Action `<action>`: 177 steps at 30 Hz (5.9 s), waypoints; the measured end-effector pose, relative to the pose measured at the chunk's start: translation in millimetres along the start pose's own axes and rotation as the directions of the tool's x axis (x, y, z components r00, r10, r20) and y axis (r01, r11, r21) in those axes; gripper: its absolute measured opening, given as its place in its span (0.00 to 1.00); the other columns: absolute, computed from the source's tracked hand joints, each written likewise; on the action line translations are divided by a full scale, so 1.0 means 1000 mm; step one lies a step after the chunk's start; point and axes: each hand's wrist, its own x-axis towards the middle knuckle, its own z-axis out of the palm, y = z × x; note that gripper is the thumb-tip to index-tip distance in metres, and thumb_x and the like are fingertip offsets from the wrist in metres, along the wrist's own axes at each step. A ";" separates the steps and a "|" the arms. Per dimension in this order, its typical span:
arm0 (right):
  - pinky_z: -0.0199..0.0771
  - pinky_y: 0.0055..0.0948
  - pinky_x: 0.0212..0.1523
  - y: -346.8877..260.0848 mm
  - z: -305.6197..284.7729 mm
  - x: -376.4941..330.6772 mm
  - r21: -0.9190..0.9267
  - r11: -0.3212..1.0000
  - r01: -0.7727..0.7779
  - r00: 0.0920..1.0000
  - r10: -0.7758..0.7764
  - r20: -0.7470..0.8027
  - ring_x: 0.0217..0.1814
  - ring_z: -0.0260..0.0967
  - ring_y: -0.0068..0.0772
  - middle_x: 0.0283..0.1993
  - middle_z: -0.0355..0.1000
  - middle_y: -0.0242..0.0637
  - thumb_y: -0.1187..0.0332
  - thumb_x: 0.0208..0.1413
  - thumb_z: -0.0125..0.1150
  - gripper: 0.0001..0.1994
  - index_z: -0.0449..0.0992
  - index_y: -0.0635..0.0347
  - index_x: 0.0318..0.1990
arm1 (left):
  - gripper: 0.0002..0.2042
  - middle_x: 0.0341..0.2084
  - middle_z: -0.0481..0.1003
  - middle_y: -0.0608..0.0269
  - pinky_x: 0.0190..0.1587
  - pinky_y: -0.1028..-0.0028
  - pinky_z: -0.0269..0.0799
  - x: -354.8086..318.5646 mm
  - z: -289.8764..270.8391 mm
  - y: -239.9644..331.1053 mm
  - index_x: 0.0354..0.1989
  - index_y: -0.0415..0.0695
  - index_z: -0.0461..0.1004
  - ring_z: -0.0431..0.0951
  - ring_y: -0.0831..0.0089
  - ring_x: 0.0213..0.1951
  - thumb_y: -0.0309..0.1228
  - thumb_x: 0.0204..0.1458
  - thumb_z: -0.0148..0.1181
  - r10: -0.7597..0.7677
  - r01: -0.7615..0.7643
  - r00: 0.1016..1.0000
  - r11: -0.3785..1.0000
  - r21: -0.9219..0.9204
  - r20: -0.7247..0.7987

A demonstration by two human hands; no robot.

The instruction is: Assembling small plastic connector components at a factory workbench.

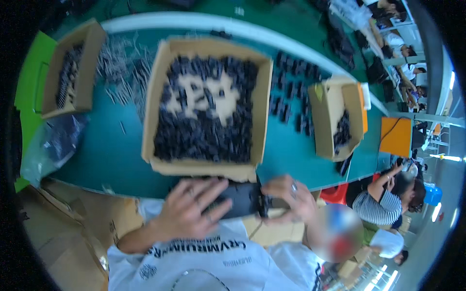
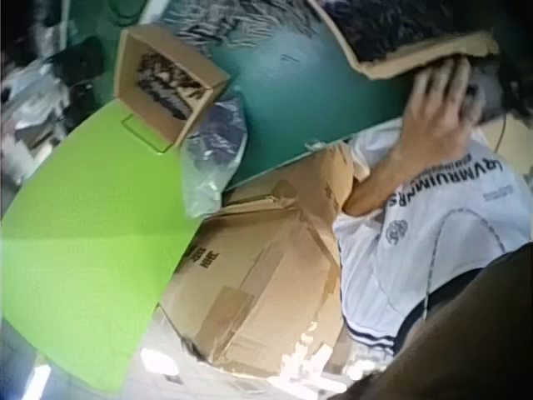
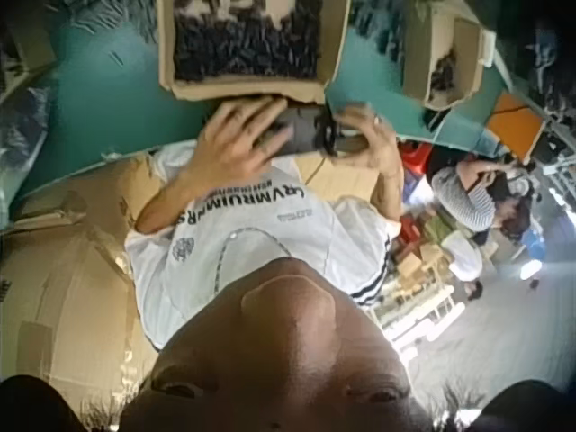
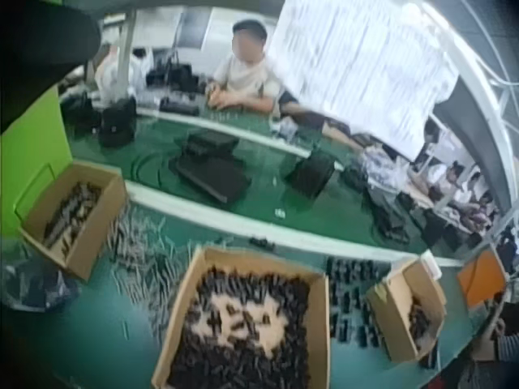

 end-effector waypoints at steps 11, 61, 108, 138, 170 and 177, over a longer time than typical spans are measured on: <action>0.67 0.25 0.52 0.075 -0.085 0.124 0.327 0.920 -0.216 0.795 0.360 -0.488 0.44 0.65 0.23 0.41 0.67 0.33 0.65 0.28 0.82 0.34 0.68 0.67 0.44 | 0.15 0.44 0.74 0.54 0.48 0.60 0.67 0.107 -0.080 -0.056 0.45 0.41 0.75 0.75 0.60 0.46 0.35 0.53 0.61 -0.094 0.101 0.995 0.901 0.423 -0.036; 0.77 0.33 0.39 0.156 -0.104 -0.051 -0.054 0.693 -0.719 0.540 0.508 -0.671 0.35 0.77 0.38 0.32 0.78 0.46 0.70 0.48 0.71 0.10 0.81 0.65 0.36 | 0.07 0.31 0.75 0.49 0.37 0.56 0.74 0.132 -0.064 -0.103 0.37 0.40 0.77 0.78 0.48 0.36 0.25 0.51 0.63 -0.025 -0.014 0.948 0.993 0.119 0.317; 0.69 0.25 0.27 -0.030 -0.034 0.207 0.071 0.990 0.122 0.769 -0.049 -0.638 0.23 0.70 0.26 0.29 0.75 0.39 0.73 0.46 0.73 0.18 0.82 0.64 0.46 | 0.13 0.52 0.76 0.48 0.63 0.66 0.66 0.163 -0.084 -0.102 0.52 0.35 0.76 0.76 0.68 0.54 0.23 0.60 0.59 -0.528 -0.256 0.801 0.124 -0.959 -0.282; 0.77 0.28 0.35 -0.020 -0.018 0.220 0.076 0.951 0.300 0.622 -0.135 -0.772 0.36 0.77 0.31 0.38 0.79 0.41 0.79 0.46 0.70 0.19 0.82 0.62 0.49 | 0.15 0.51 0.77 0.53 0.51 0.73 0.73 0.158 -0.088 -0.086 0.54 0.37 0.75 0.80 0.69 0.46 0.27 0.59 0.61 -0.607 -0.147 0.767 0.151 -0.977 -0.209; 0.73 0.26 0.31 -0.033 -0.013 0.219 -0.096 0.975 0.201 0.626 -0.203 -0.753 0.30 0.73 0.31 0.29 0.75 0.36 0.73 0.38 0.76 0.13 0.82 0.60 0.35 | 0.18 0.47 0.76 0.54 0.52 0.71 0.74 0.159 -0.107 -0.091 0.56 0.35 0.69 0.78 0.65 0.52 0.27 0.59 0.61 -0.694 -0.004 0.717 -0.110 -0.994 0.074; 0.74 0.32 0.35 -0.026 0.002 0.226 -0.142 0.974 0.177 0.643 -0.224 -0.732 0.36 0.74 0.38 0.35 0.74 0.38 0.75 0.39 0.73 0.14 0.80 0.60 0.37 | 0.18 0.49 0.75 0.55 0.56 0.69 0.72 0.155 -0.086 -0.085 0.57 0.37 0.69 0.76 0.71 0.51 0.28 0.60 0.59 -0.661 -0.080 0.746 -0.211 -0.974 0.082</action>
